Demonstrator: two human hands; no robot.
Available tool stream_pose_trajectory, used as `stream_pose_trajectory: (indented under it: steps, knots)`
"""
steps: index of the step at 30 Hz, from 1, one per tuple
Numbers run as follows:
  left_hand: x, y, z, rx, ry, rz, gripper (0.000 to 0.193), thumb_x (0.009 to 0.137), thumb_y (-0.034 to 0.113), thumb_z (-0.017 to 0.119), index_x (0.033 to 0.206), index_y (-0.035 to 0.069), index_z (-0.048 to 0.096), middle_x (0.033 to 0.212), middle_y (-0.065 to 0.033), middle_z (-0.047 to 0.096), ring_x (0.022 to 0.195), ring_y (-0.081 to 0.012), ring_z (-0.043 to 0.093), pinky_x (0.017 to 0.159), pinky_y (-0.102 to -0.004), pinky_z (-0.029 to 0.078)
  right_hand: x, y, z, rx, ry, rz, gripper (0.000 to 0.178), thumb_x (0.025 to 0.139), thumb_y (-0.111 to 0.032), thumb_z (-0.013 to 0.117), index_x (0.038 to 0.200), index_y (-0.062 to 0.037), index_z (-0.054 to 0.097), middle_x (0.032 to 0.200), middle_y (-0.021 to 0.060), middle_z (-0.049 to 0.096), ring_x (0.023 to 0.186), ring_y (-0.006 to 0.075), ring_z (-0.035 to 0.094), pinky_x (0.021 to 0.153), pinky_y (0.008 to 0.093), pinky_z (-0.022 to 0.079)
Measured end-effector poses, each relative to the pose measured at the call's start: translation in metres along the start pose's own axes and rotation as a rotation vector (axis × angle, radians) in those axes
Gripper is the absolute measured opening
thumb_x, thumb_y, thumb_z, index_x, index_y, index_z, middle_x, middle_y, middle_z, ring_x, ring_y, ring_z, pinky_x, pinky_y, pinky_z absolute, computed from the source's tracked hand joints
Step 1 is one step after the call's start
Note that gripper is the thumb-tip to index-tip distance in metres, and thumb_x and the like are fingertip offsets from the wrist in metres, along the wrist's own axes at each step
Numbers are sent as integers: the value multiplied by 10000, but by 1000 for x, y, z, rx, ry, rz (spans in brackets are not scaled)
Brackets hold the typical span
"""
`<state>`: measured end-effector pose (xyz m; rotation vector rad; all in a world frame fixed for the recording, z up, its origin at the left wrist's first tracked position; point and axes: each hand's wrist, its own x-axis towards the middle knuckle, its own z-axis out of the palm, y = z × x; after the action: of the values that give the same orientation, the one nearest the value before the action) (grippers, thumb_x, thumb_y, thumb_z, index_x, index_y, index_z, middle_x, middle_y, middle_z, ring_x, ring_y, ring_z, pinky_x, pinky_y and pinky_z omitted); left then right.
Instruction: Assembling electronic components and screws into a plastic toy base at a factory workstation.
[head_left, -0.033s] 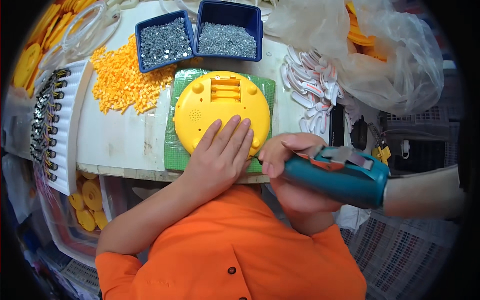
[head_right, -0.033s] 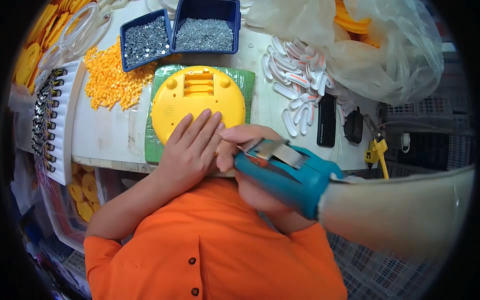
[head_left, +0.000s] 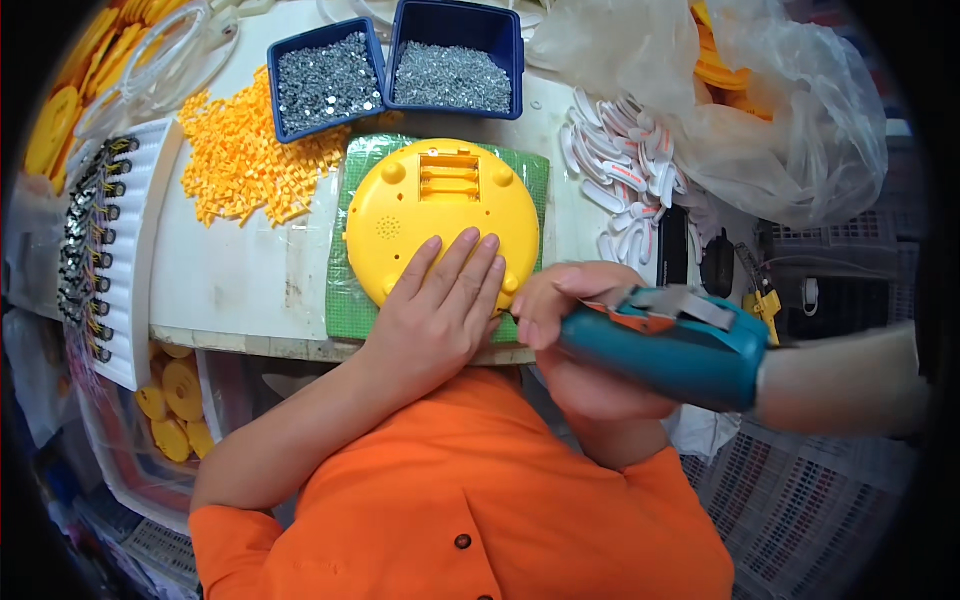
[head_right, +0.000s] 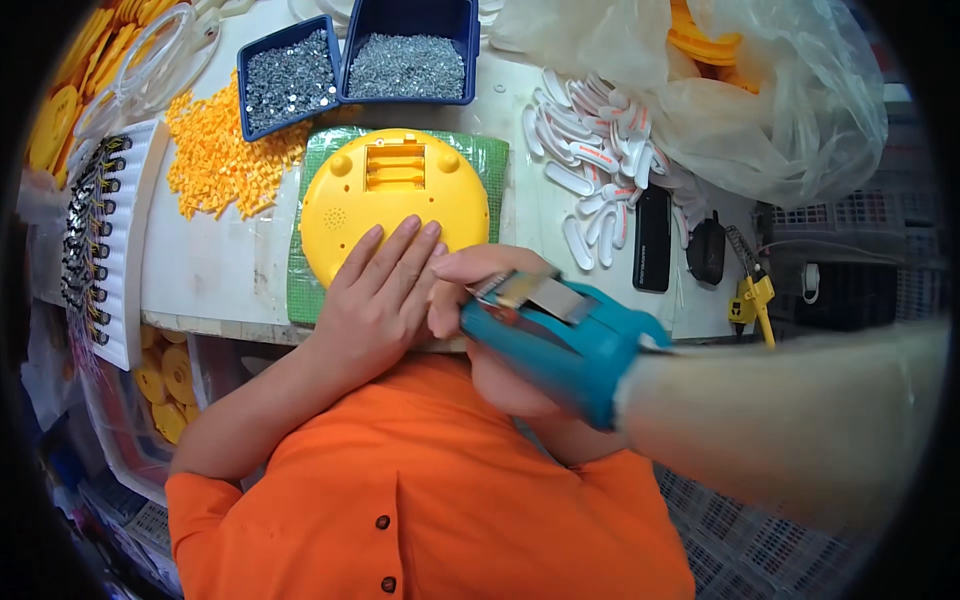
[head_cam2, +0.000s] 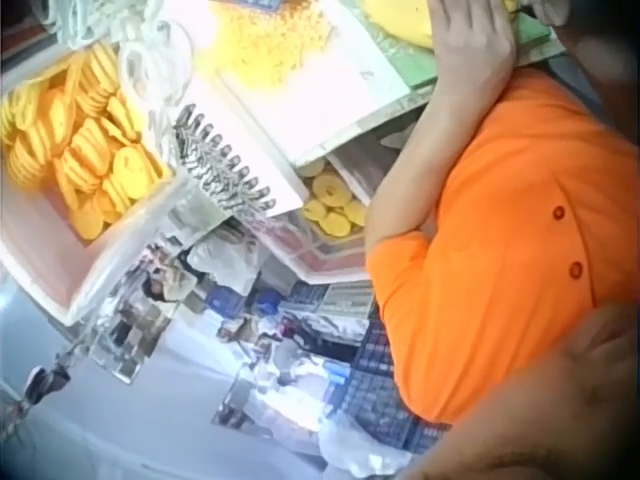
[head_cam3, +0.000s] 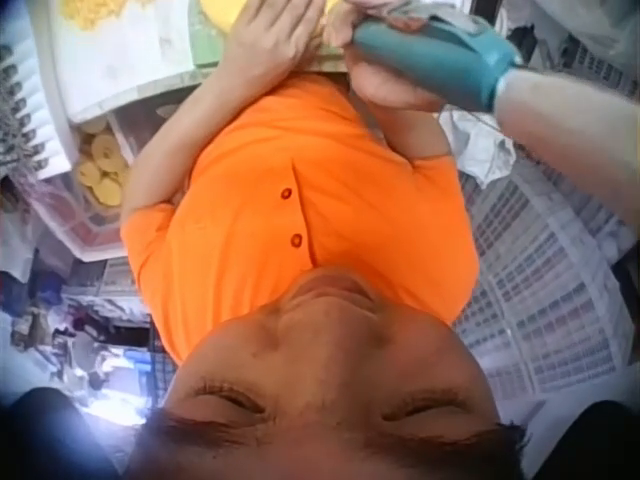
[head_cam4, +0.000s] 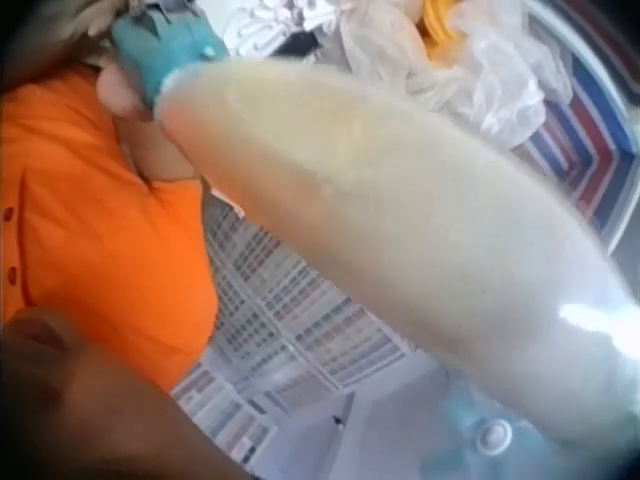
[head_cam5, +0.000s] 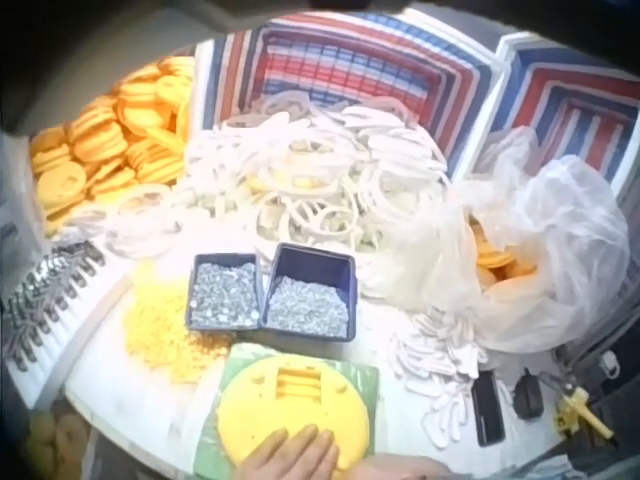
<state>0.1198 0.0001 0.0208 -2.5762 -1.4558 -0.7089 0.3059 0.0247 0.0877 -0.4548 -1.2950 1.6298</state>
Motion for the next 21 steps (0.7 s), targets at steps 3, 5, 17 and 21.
stream_pose_trajectory:
  steps: [3,5,17,21]
  knots:
    - [-1,2,1,81,37,20,440,928,262,605,1268,-8,672,1390,-189,631,1358,-340,559,1155,-514,381,-4,-5,2,-126,-17,96,833,908,-727,464,1237,21,629,817,165,650,770,278,604,796,408,465]
    - [-1,2,4,68,48,45,414,943,222,554,1256,-18,679,1379,-197,641,1349,-348,572,1143,-516,403,-3,-5,2,-209,-36,148,802,914,-703,483,1220,22,638,827,173,652,782,287,607,801,411,472]
    - [3,-29,-31,-186,-199,155,621,863,379,669,1354,4,602,1450,-172,590,1383,-321,541,1146,-470,413,18,-7,12,-61,-120,8,552,1004,-432,510,1330,7,583,838,153,665,791,272,622,842,415,491]
    - [-12,-83,-50,-217,-217,228,735,802,448,718,1387,27,576,1459,-130,589,1383,-280,544,1137,-453,430,37,-3,29,87,-211,-81,387,1073,-245,456,1365,-5,538,825,128,661,780,249,625,855,440,490]
